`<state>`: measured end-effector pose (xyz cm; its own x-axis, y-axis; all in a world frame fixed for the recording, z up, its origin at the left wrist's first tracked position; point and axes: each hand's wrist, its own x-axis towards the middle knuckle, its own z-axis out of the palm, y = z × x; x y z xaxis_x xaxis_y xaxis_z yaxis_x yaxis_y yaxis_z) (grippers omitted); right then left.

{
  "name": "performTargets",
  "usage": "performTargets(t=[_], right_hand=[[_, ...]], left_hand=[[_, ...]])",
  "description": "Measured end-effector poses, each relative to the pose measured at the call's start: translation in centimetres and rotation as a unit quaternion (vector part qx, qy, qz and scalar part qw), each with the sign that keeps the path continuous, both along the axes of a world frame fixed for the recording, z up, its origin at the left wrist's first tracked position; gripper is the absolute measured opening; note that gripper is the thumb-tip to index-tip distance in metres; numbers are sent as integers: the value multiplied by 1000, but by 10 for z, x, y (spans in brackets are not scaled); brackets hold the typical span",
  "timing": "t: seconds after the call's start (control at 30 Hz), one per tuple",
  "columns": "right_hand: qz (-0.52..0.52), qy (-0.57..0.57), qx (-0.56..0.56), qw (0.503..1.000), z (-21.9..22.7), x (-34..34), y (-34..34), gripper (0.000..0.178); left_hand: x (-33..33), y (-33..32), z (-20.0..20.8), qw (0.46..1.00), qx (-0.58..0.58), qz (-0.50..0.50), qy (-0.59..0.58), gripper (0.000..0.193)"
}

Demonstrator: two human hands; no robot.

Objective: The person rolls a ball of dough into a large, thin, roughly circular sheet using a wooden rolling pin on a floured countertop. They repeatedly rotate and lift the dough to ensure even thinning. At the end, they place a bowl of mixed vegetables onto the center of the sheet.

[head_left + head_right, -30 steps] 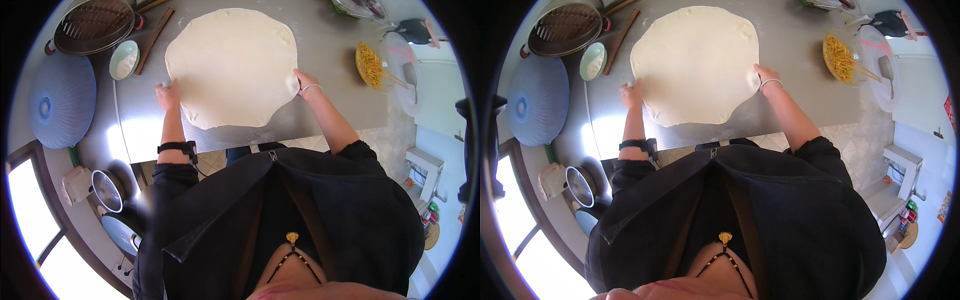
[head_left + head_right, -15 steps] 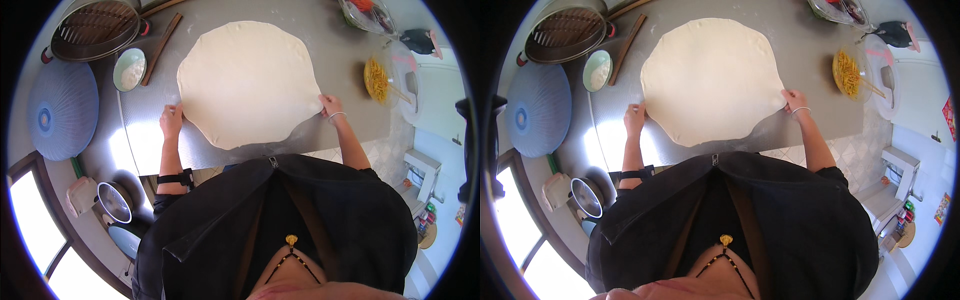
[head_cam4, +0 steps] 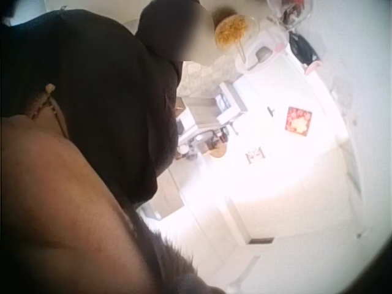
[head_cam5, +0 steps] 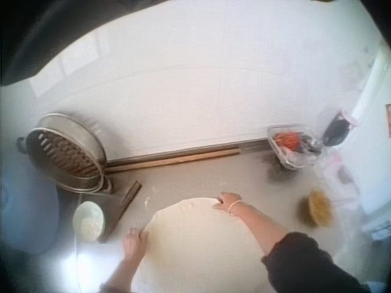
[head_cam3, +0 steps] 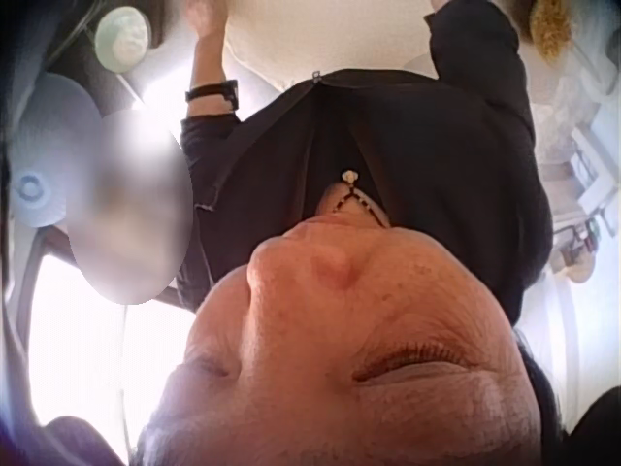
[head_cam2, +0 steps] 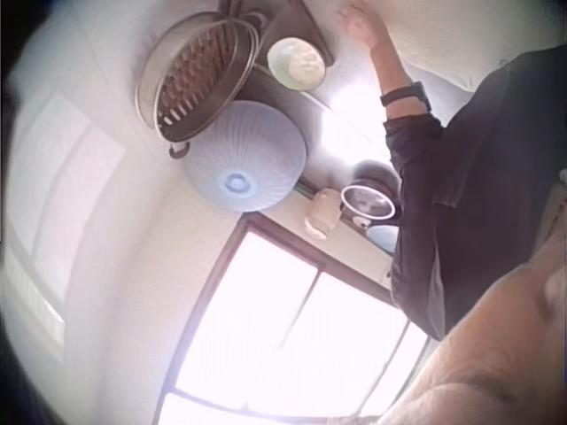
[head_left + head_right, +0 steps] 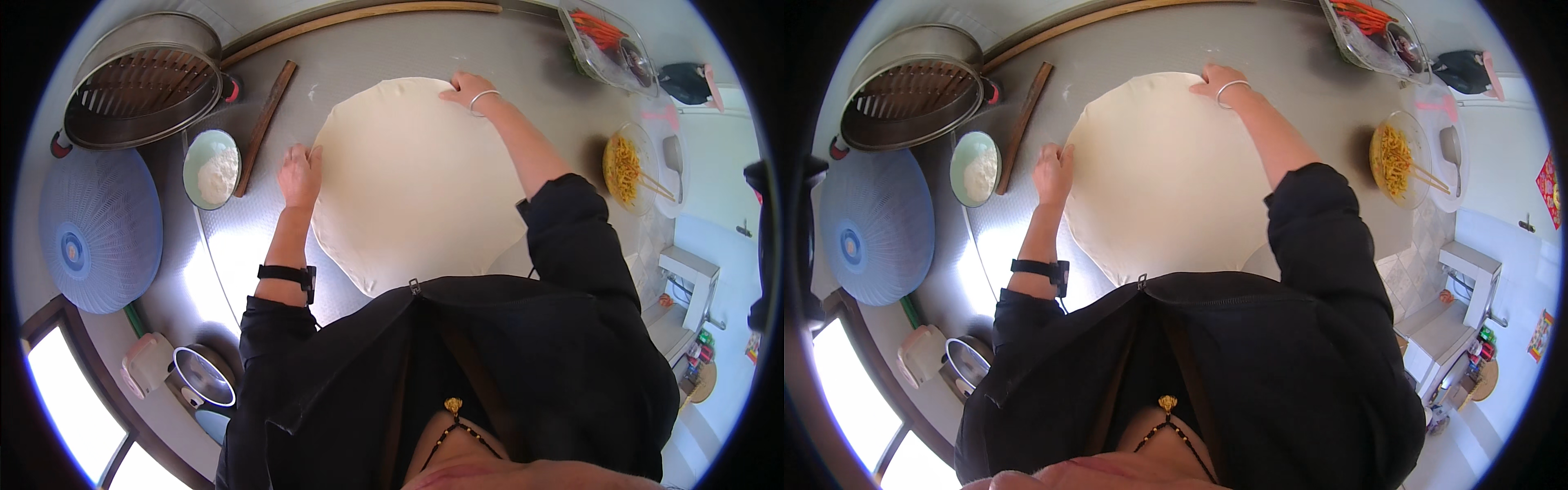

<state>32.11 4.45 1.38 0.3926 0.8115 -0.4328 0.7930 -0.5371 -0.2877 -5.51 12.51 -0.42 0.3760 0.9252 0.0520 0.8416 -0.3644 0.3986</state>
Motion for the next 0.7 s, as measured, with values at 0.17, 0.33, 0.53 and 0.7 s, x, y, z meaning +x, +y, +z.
performTargets(t=[0.17,0.33,0.53,0.7], right_hand=[[42,136,75,987,0,26,10,32],[-70,118,200,970,-23,30,13,32],[90,-125,303,941,-50,30,13,29],[65,-146,329,931,-51,50,19,28]], left_hand=[[-15,17,-3,994,-109,-11,-21,28],[-26,29,4,983,-71,136,-99,34],[-18,35,12,981,-153,-57,101,35],[-26,45,14,1000,-17,8,5,34]])
